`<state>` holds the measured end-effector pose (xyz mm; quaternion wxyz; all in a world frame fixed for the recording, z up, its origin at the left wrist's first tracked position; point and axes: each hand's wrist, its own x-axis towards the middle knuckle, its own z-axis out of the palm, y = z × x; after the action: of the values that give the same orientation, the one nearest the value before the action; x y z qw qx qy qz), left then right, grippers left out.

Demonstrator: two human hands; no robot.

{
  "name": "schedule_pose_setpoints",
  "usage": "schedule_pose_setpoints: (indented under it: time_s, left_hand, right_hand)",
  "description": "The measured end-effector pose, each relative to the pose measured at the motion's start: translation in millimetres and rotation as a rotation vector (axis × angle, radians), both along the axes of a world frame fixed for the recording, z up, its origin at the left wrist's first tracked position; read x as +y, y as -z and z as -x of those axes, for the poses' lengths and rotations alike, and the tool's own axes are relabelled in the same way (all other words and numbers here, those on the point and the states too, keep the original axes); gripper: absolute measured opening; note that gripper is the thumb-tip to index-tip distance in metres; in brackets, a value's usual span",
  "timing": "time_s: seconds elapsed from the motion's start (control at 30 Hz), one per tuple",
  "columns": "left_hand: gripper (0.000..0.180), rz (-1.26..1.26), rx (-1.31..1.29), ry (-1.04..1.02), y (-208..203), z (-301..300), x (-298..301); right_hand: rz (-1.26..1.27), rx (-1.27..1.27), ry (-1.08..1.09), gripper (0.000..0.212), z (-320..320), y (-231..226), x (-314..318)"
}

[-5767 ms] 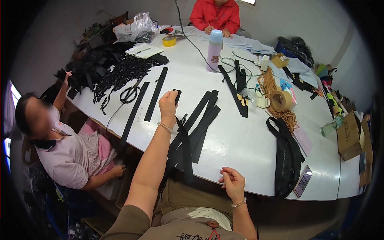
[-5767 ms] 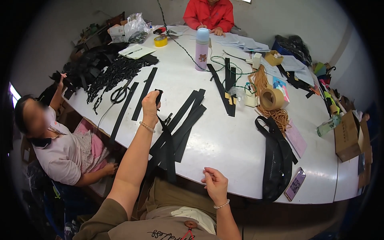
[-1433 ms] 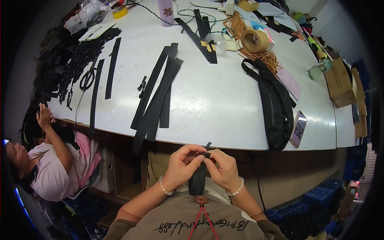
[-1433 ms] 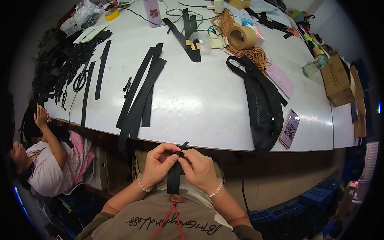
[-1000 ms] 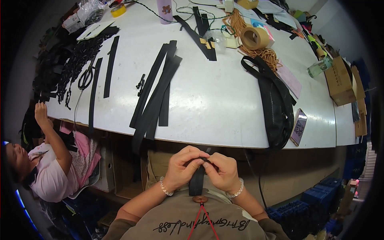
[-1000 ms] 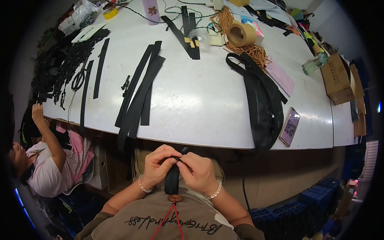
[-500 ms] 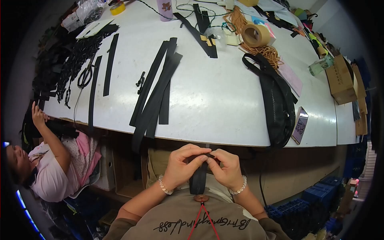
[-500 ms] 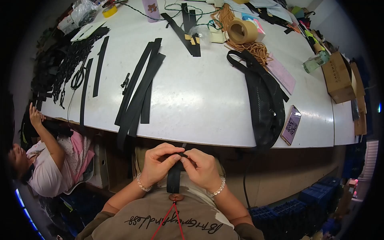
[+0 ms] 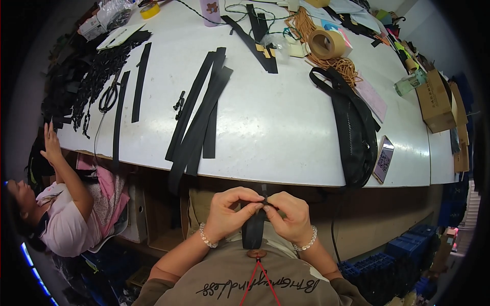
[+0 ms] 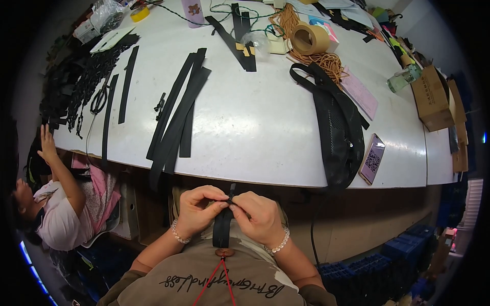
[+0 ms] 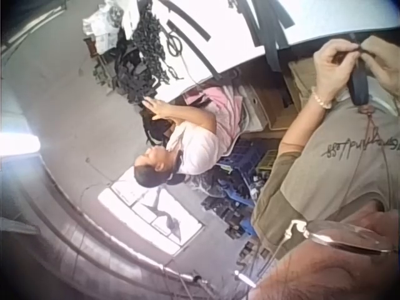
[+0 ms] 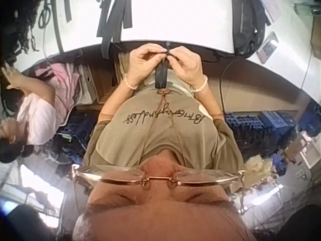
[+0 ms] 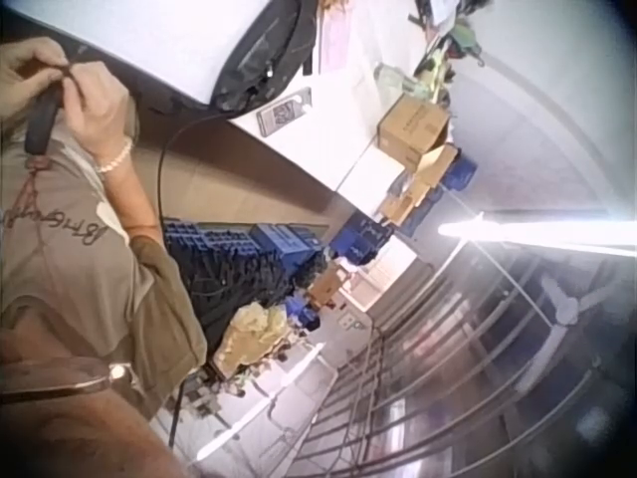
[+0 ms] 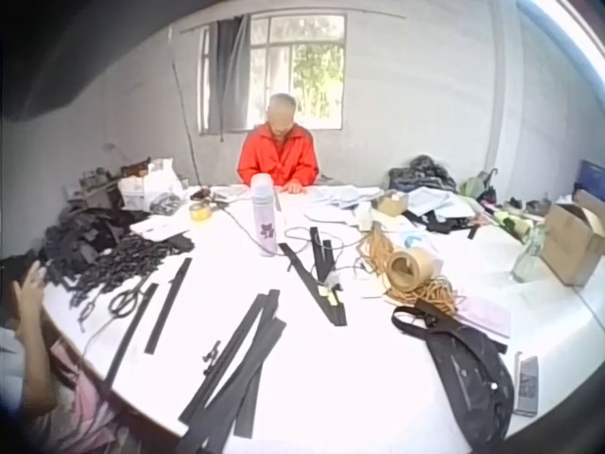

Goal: The person is assembling black fabric/leather strips and components, likely for a bag or accessory.

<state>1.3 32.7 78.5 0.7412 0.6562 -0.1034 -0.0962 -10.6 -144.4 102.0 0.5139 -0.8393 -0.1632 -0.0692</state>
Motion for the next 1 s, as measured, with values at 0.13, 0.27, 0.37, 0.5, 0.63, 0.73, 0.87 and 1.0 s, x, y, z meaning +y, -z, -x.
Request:
schedule_pose_setpoints:
  time_s: [0.13,0.27,0.37,0.5,0.63,0.73,0.87,1.0]
  left_hand:
    - [0.014,0.115,-0.015,0.006,5.2,1.8,-2.7]
    - [0.017,0.150,-0.022,-0.007,10.9,3.7,-4.7]
    - [0.019,0.127,-0.045,-0.018,6.5,1.9,-6.5]
    - [0.023,-0.039,0.014,0.103,-6.2,-11.2,-0.5]
    - [0.027,-0.042,0.008,0.147,-8.3,-17.7,0.3]
    - [0.024,-0.135,-0.105,0.088,-11.4,-21.4,-0.8]
    - [0.022,-0.125,-0.075,0.016,-13.8,-20.7,-1.3]
    - [0.022,-0.075,-0.079,0.005,-11.5,-19.1,-1.5]
  right_hand:
    - [0.003,-0.031,-0.001,0.010,0.3,0.8,-0.9]
    - [0.022,-0.052,-0.003,0.011,-0.8,-1.1,-0.6]
    - [0.049,-0.029,-0.008,0.010,-2.0,-0.9,-1.3]
    - [0.049,0.078,-0.053,0.007,-5.7,0.6,-6.0]
    - [-0.272,0.439,-0.051,0.009,-2.5,3.8,-2.4]
    - [-0.409,0.561,-0.003,0.012,-5.6,-1.0,-1.4]
    - [-0.563,0.694,-0.051,0.011,-9.7,-1.5,-1.3]
    - [-0.379,0.546,-0.060,0.011,-14.2,-1.4,-2.1]
